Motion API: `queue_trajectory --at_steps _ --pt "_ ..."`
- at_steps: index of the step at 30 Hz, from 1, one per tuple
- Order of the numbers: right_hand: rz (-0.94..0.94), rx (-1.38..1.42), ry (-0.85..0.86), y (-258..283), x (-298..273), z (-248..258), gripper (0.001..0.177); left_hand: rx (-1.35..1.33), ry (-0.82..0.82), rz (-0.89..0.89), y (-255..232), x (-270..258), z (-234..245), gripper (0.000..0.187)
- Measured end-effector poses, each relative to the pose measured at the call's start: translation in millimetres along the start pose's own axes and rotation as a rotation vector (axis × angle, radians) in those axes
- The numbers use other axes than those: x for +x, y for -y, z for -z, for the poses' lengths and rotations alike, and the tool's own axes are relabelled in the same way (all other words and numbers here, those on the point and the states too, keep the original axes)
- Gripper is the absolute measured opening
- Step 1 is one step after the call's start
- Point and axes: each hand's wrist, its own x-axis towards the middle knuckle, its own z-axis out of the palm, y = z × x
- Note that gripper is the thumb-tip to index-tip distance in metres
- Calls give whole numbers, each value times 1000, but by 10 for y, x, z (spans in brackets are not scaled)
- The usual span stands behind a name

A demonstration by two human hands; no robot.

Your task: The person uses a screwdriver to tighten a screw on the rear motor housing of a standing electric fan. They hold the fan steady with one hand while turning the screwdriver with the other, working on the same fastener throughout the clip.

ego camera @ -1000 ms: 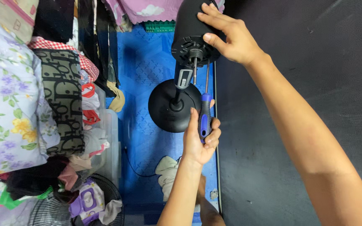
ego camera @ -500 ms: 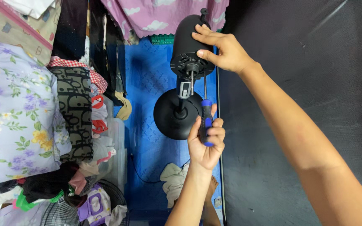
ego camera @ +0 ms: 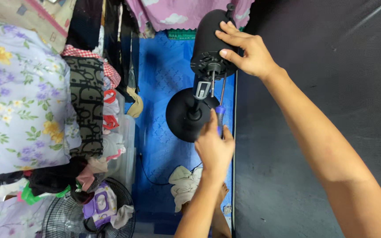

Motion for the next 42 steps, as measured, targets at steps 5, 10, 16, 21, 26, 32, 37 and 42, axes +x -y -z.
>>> queue_trajectory --at_steps 5,10,16,21,26,32,37,42 --pt "-27 24 -7 -10 -15 23 50 101 -82 -103 89 43 51 50" --pt "-29 63 -3 18 -37 -19 52 -1331 505 802 304 231 285 56" --pt "-13 107 2 -6 -36 -17 53 -1996 586 928 229 303 484 60" --pt "-17 69 -15 17 -57 -30 52 -2074 601 1018 210 238 396 55" --pt "5 76 -44 40 -74 -85 52 -2033 753 971 340 246 403 56" --pt "6 74 -60 15 -64 -128 52 -1658 642 921 468 215 349 56" --pt "-5 85 -70 42 -64 -119 53 -1150 505 801 432 231 268 52" --pt "-17 65 -90 51 -66 -192 51 -66 119 105 297 135 188 47"
